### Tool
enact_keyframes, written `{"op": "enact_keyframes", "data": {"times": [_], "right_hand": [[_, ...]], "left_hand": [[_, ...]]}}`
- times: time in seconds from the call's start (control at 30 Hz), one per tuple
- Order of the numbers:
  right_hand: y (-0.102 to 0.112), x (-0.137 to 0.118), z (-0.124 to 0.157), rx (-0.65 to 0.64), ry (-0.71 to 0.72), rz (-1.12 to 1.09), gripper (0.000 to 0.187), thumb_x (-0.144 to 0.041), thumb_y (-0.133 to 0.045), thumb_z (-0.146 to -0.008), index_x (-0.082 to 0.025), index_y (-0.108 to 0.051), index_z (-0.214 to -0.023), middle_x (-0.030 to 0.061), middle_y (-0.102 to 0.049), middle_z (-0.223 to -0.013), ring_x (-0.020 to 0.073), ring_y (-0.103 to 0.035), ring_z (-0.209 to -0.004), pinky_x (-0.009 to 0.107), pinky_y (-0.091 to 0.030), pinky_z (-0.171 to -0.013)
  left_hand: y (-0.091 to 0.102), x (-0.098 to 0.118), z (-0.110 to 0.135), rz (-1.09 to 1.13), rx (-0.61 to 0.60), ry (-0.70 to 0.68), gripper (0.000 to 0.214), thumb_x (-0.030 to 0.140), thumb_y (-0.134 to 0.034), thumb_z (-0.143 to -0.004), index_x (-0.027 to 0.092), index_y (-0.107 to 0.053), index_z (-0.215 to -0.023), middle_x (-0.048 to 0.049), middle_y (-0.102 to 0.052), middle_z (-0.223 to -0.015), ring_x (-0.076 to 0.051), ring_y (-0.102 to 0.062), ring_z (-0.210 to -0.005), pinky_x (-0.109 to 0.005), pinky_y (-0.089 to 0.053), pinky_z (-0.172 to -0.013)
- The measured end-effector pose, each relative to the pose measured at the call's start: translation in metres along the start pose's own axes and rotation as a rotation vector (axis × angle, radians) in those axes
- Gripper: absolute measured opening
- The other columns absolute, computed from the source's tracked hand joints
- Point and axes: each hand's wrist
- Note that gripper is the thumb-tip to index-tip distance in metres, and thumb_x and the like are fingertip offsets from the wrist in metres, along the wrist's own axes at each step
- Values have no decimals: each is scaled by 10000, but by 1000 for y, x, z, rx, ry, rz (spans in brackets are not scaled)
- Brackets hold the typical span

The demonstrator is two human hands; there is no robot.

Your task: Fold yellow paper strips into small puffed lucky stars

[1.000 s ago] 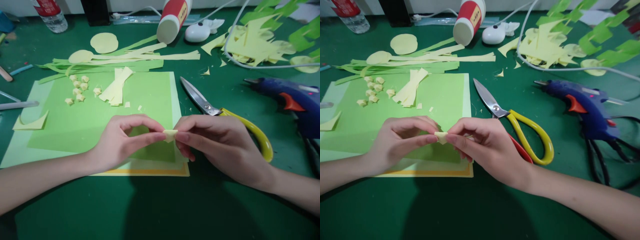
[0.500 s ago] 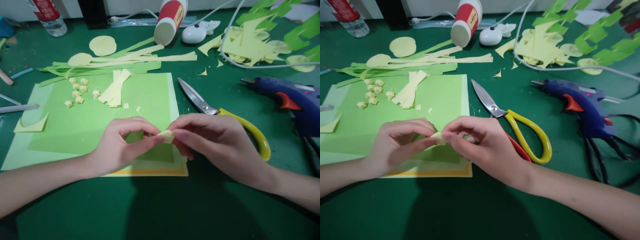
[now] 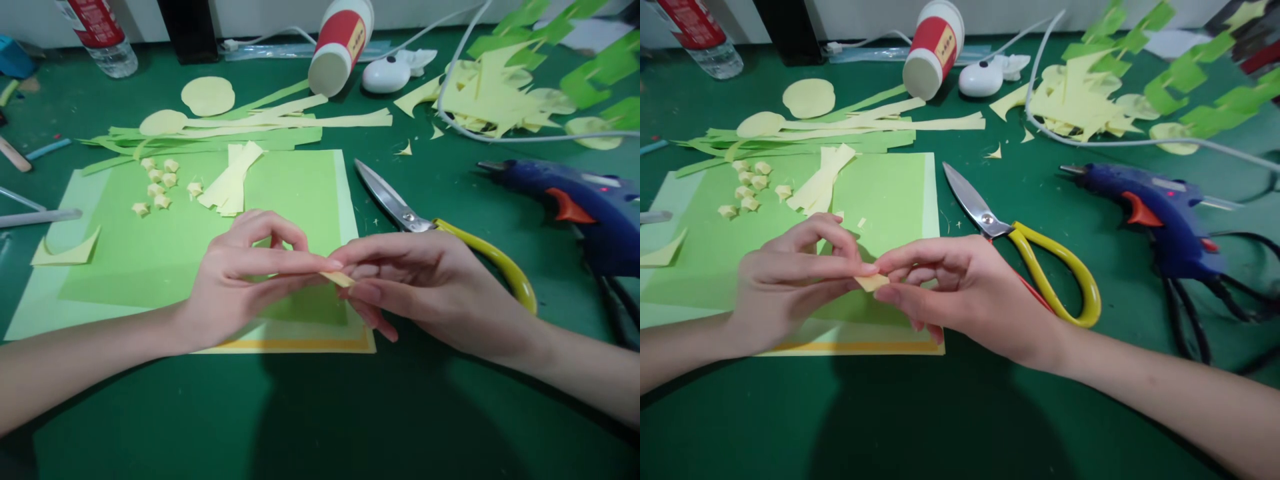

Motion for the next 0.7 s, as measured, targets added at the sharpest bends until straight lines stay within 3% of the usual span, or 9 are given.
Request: {"op": "enact_keyframes", "data": {"times": [0.07,0.17,0.23,0.37,0.57,0.7], "right_hand": [[-2,-1,0,43,69,85,144,-177,-620,-727,-173,-634,-871,-53,-515,-502,33,-453,-369,132,-419,-344],[-4,0,1,188,301,364,168,-138,-624,-710,-167,-616,-875,-16,-581,-628,53,-511,-465,152,-445,-392],[-5,2,1,258,477,591,190,-106,-616,-712,-172,-605,-891,12,-620,-741,62,-542,-532,159,-465,-431],[-6,3,2,260,711,900,243,-51,-598,-723,-183,-582,-927,18,-640,-737,57,-525,-510,160,-479,-470],[-6,2,2,240,802,990,212,-43,-591,-730,-163,-571,-904,56,-658,-782,57,-542,-537,146,-498,-527],[-5,1,3,208,811,1022,184,-55,-589,-739,-151,-582,-896,63,-659,-757,66,-575,-564,138,-522,-575]], "left_hand": [[-1,0,0,90,25,30,228,106,-631,-730,191,-660,-939,-8,-566,-789,-92,-520,-748,-241,-419,-735],[-2,2,-1,279,34,174,267,148,-516,-822,199,-564,-1081,-1,-589,-828,-82,-545,-779,-191,-456,-717],[-2,4,-2,323,-12,264,208,171,-410,-875,177,-608,-937,6,-605,-781,-66,-559,-733,-158,-467,-671],[-2,7,-5,300,-148,302,197,193,-471,-841,149,-632,-735,-9,-644,-733,-89,-586,-690,-173,-478,-616],[-1,7,-4,304,-185,297,177,150,-490,-820,135,-625,-707,-30,-645,-720,-88,-588,-663,-172,-478,-595],[-2,5,-2,342,-159,306,88,142,-528,-801,145,-616,-800,-25,-626,-779,-95,-583,-722,-193,-482,-653]]}}
Point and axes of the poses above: each hand's wrist, its own z-axis away from the middle knuckle, its own y-axis out of the back of the hand, x = y × z
